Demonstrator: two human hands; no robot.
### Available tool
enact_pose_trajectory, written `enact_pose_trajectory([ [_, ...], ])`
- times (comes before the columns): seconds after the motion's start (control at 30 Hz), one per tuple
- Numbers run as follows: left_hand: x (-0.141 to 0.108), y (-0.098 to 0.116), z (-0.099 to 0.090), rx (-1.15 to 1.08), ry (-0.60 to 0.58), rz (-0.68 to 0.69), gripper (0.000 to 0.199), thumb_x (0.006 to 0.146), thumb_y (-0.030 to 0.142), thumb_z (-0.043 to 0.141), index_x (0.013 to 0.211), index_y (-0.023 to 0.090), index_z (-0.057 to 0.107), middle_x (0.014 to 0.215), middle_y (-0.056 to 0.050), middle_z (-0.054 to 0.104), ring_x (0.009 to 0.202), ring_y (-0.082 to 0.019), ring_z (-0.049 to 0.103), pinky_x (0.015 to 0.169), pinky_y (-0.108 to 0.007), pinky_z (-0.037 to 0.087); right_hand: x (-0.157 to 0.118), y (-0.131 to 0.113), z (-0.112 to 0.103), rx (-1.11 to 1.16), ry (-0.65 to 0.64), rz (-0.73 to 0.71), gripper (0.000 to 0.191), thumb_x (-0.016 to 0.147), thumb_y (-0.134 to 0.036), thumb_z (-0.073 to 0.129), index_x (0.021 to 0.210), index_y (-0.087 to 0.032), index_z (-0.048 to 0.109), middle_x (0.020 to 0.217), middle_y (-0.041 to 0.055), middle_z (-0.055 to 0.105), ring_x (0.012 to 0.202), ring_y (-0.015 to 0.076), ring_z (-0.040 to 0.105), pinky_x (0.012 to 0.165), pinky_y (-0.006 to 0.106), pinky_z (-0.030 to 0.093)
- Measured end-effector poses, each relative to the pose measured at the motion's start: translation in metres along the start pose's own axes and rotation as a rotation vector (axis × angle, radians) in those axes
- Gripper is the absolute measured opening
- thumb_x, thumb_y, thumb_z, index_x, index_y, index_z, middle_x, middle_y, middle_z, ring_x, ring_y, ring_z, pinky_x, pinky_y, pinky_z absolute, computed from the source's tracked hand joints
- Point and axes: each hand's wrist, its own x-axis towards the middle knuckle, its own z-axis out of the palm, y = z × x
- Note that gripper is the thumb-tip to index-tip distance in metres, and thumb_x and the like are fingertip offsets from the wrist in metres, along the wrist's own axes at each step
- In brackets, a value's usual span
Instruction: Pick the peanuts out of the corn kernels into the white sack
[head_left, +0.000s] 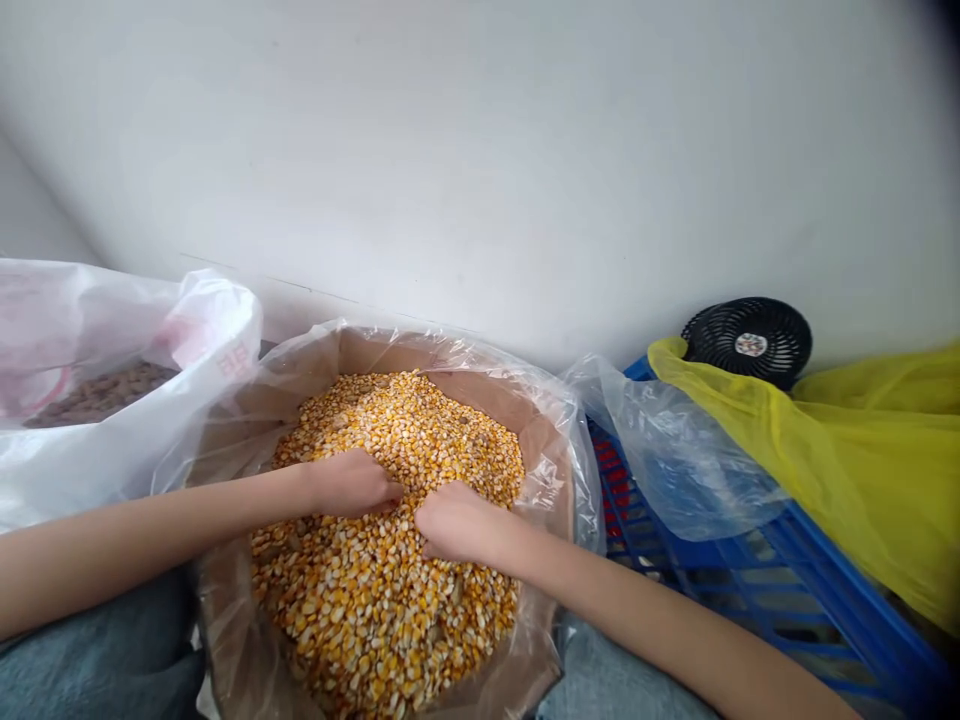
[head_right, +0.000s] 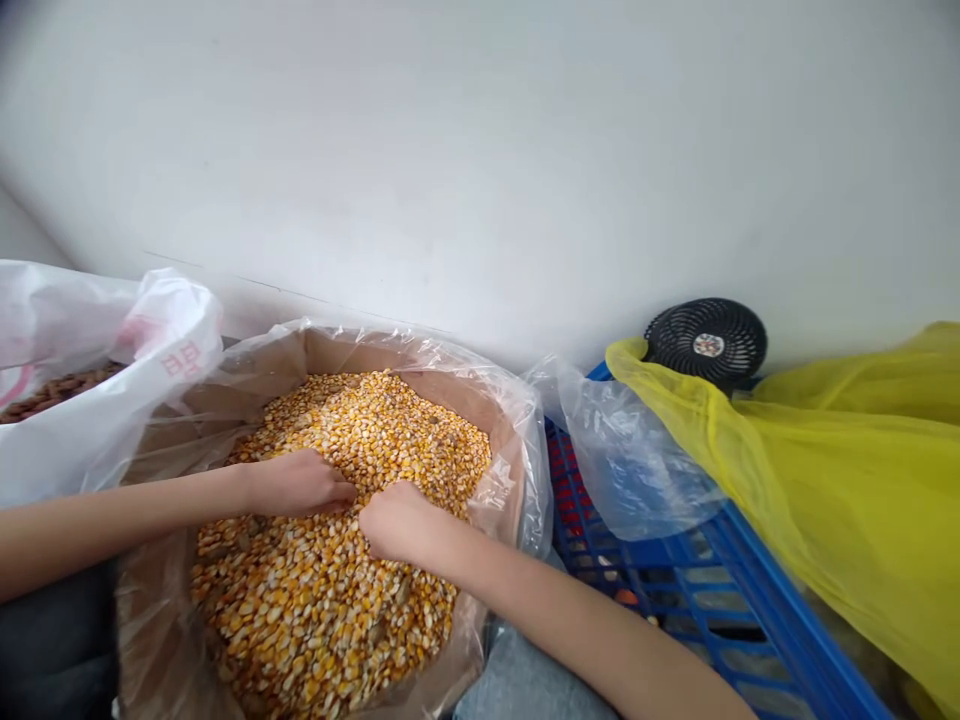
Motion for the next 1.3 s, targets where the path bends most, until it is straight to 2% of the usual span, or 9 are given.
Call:
enact_pose_trajectory([
  [0.23,0.002,-0.001,0.0,-0.289,-0.004,-0.102,0.014,0.075,0.03,0.046,0.077,0.019,0.056,0.06,-0.004,0.058,0.052,-0.015,0.05,0.05,-0.024,0.034,0.004,0.004,0.005,0.061,0.018,-0.026,0.028,0.074,-0.035,0.051,0.083,-0.014,0.067,0.077,0.0125,0.066,0.073,0.0253,0.061,0.059,0.03,0.043],
  [0.33,0.001,-0.012,-0.007,-0.653,0.051,-0.2,0.017,0.075,0.033,0.046,0.078,0.018,0.054,0.065,-0.001,0.055,0.057,-0.012,0.048,0.053,-0.022,0.034,0.004,0.016,0.009,0.204,0.047,-0.056,0.029,0.074,-0.042,0.049,0.082,-0.021,0.067,0.074,0.0066,0.066,0.07,0.0205,0.061,0.058,0.026,0.04],
  [0.43,0.0,-0.026,-0.011,-1.139,0.099,-0.288,0.023,0.076,0.039,0.043,0.072,0.017,0.046,0.057,0.003,0.045,0.049,-0.008,0.04,0.047,-0.02,0.032,0.002,0.031,0.009,0.395,0.078,-0.039,0.029,0.073,-0.047,0.05,0.082,-0.026,0.067,0.076,0.0014,0.067,0.068,0.0157,0.059,0.057,0.023,0.037],
  [0.57,-0.004,-0.039,-0.013,-1.687,0.179,-0.373,0.026,0.078,0.035,0.038,0.059,0.017,0.035,0.046,0.007,0.026,0.036,-0.005,0.023,0.038,-0.019,0.026,-0.006,0.049,0.007,0.637,0.162,-0.006,0.029,0.075,-0.043,0.048,0.084,-0.022,0.068,0.076,0.0008,0.066,0.063,0.0118,0.055,0.058,0.021,0.035],
  [0.73,-0.007,-0.044,-0.017,-2.087,0.233,-0.527,0.029,0.079,0.037,0.035,0.057,0.018,0.032,0.041,0.009,0.013,0.03,-0.004,0.01,0.028,-0.015,0.011,-0.012,0.052,0.002,0.911,0.199,0.052,0.032,0.071,-0.044,0.052,0.074,-0.015,0.067,0.06,0.0002,0.059,0.05,0.0078,0.043,0.049,0.021,0.029],
  [0.83,-0.009,-0.048,-0.017,-2.213,0.187,-0.563,0.031,0.078,0.042,0.041,0.06,0.017,0.035,0.041,0.01,0.014,0.029,-0.002,0.01,0.026,-0.013,0.007,-0.01,0.05,0.002,1.234,0.186,0.06,0.032,0.067,-0.043,0.057,0.081,-0.015,0.062,0.046,-0.0054,0.043,0.04,0.0043,0.03,0.041,0.019,0.02],
  [1.0,-0.011,-0.056,-0.017,-2.336,0.269,-0.485,0.016,0.073,0.023,0.042,0.06,0.016,0.035,0.041,0.008,0.021,0.028,-0.002,0.017,0.025,-0.012,0.008,-0.006,0.054,0.009,1.865,0.23,0.007,0.02,0.071,-0.035,0.048,0.084,-0.02,0.046,0.038,-0.0122,0.023,0.03,0.0029,0.012,0.034,0.017,0.01],
  [1.17,-0.013,-0.057,-0.022,-2.308,0.313,-0.503,0.029,0.074,0.031,0.045,0.055,0.018,0.027,0.04,0.008,0.018,0.027,-0.003,0.015,0.025,-0.013,0.008,-0.008,0.064,0.009,2.0,0.176,0.016,0.015,0.075,-0.033,0.032,0.072,-0.02,0.039,0.036,-0.0106,0.019,0.028,0.0037,0.008,0.033,0.016,0.011],
  [1.3,-0.011,-0.054,-0.02,-2.214,0.335,-0.592,0.027,0.075,0.034,0.048,0.059,0.017,0.033,0.043,0.008,0.021,0.028,-0.002,0.017,0.025,-0.011,0.009,-0.007,0.066,0.008,2.099,0.183,0.006,0.017,0.078,-0.03,0.03,0.068,-0.02,0.037,0.036,-0.0099,0.018,0.029,0.0043,0.006,0.032,0.016,0.008],
])
